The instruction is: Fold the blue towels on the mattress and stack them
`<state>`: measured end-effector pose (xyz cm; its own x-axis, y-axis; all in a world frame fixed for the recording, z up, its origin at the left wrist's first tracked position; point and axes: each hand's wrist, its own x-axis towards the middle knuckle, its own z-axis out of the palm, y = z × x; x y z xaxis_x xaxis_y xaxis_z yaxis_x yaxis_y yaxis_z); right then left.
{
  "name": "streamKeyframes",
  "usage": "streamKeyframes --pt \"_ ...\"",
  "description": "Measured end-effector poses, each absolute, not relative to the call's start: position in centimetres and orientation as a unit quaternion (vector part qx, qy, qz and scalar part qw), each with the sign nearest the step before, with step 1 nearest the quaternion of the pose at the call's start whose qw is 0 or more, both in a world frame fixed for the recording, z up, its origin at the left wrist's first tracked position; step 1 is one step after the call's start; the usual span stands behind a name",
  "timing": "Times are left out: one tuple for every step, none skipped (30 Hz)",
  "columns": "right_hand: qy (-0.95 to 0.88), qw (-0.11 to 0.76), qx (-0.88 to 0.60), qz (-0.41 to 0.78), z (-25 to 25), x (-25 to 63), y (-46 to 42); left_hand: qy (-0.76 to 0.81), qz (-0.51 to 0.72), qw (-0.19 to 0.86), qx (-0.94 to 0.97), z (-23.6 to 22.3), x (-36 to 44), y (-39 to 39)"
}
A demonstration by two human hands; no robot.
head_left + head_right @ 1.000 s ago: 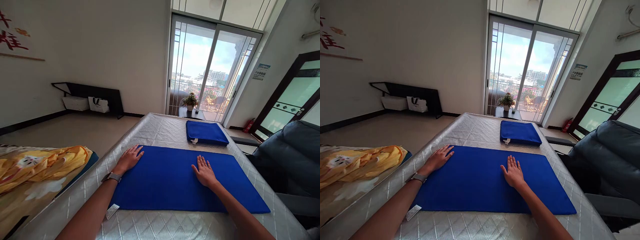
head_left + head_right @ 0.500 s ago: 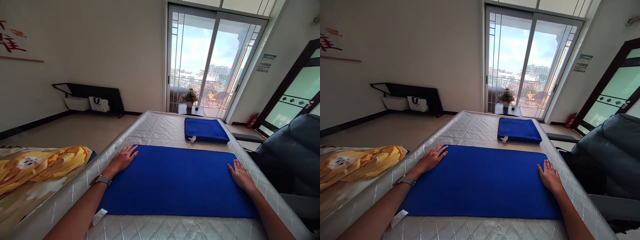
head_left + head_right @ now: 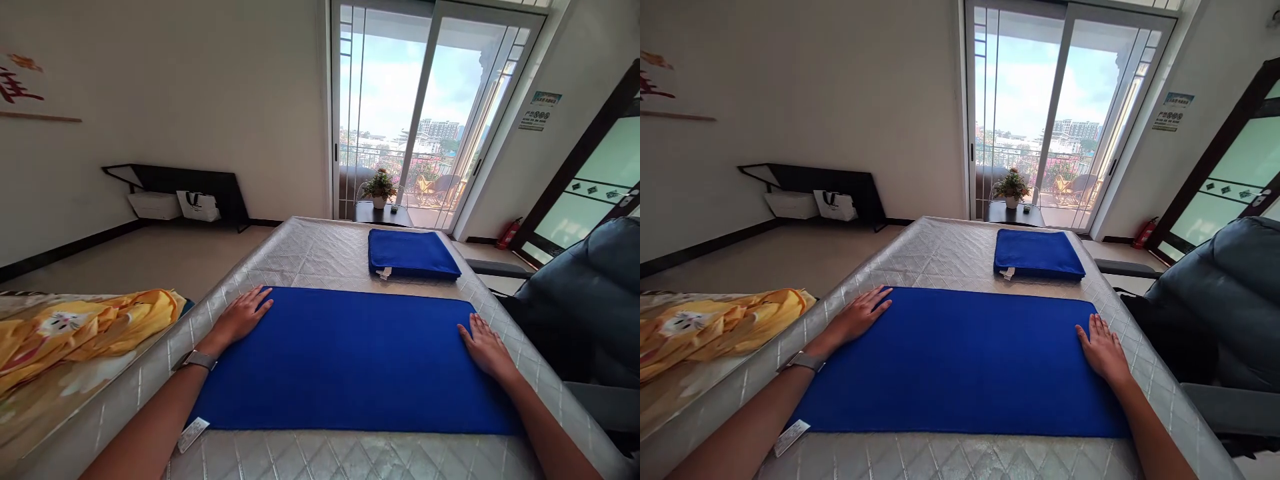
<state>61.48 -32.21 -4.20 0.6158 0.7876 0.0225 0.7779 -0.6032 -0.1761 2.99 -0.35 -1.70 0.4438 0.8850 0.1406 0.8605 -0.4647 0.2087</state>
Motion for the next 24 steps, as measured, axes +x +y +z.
streamKeyframes --pt "-0.438 0.084 -0.895 0.027 -4.2 61.5 -32.2 0.514 0.114 0.051 0.849 -1.6 3.1 -0.4" --pt "-0.438 0.084 -0.895 0.026 -4.3 61.5 -32.2 0.513 0.111 0.049 0.850 -1.5 3.1 -0.5" --pt "-0.438 0.083 -0.894 0.026 -4.3 61.6 -32.2 0.512 0.108 0.047 0.851 -1.3 3.2 -0.6" --pt "-0.439 0.083 -0.894 0.026 -4.4 61.6 -32.2 0.512 0.105 0.045 0.851 -1.2 3.3 -0.7" --pt "-0.439 0.083 -0.894 0.027 -4.5 61.7 -32.2 0.512 0.102 0.043 0.852 -1.0 3.4 -0.9" --pt "-0.439 0.084 -0.894 0.026 -4.6 61.8 -32.3 0.513 0.099 0.042 0.851 -0.8 3.5 -1.0" --pt "-0.440 0.084 -0.894 0.025 -4.7 61.9 -32.3 0.515 0.097 0.040 0.851 -0.7 3.6 -1.2" --pt "-0.440 0.086 -0.894 0.024 -4.8 61.9 -32.3 0.517 0.095 0.039 0.850 -0.5 3.7 -1.3" --pt "-0.440 0.087 -0.893 0.023 -4.8 62.0 -32.3 0.520 0.094 0.039 0.848 -0.5 3.7 -1.4" --pt "-0.440 0.090 -0.893 0.021 -4.9 62.0 -32.3 0.521 0.093 0.038 0.847 -0.4 3.7 -1.5" --pt "-0.440 0.093 -0.893 0.021 -4.9 62.0 -32.3 0.522 0.092 0.037 0.847 -0.4 3.8 -1.5" --pt "-0.440 0.095 -0.893 0.020 -4.9 62.1 -32.3 0.522 0.092 0.037 0.847 -0.4 3.8 -1.6" --pt "-0.440 0.098 -0.892 0.020 -4.9 62.1 -32.3 0.523 0.092 0.036 0.847 -0.4 3.8 -1.6" --pt "-0.440 0.099 -0.892 0.019 -5.0 62.1 -32.3 0.523 0.092 0.036 0.847 -0.4 3.8 -1.6" --pt "-0.441 0.100 -0.892 0.018 -5.0 62.1 -32.3 0.523 0.094 0.036 0.847 -0.4 3.8 -1.7" --pt "-0.441 0.100 -0.892 0.017 -5.0 62.1 -32.3 0.522 0.096 0.036 0.847 -0.4 3.8 -1.7" --pt "-0.441 0.100 -0.892 0.016 -5.1 62.1 -32.3 0.523 0.098 0.035 0.846 -0.5 3.8 -1.7" --pt "-0.441 0.100 -0.892 0.014 -5.1 62.2 -32.3 0.524 0.101 0.033 0.845 -0.5 3.9 -1.7" --pt "-0.441 0.101 -0.892 0.013 -5.1 62.2 -32.3 0.525 0.103 0.030 0.844 -0.6 3.9 -1.7" --pt "-0.441 0.101 -0.892 0.012 -5.2 62.2 -32.3 0.526 0.104 0.028 0.844 -0.6 3.9 -1.7" --pt "-0.441 0.101 -0.892 0.011 -5.2 62.3 -32.3 0.527 0.105 0.027 0.843 -0.7 3.9 -1.7" --pt "-0.441 0.103 -0.891 0.012 -5.2 62.4 -32.3 0.527 0.107 0.029 0.842 -0.8 3.9 -1.7" --pt "-0.441 0.105 -0.891 0.013 -5.3 62.4 -32.4 0.527 0.109 0.032 0.842 -0.8 3.8 -1.7" --pt "-0.442 0.107 -0.890 0.015 -5.3 62.5 -32.4 0.525 0.112 0.037 0.843 -0.8 3.8 -1.7"
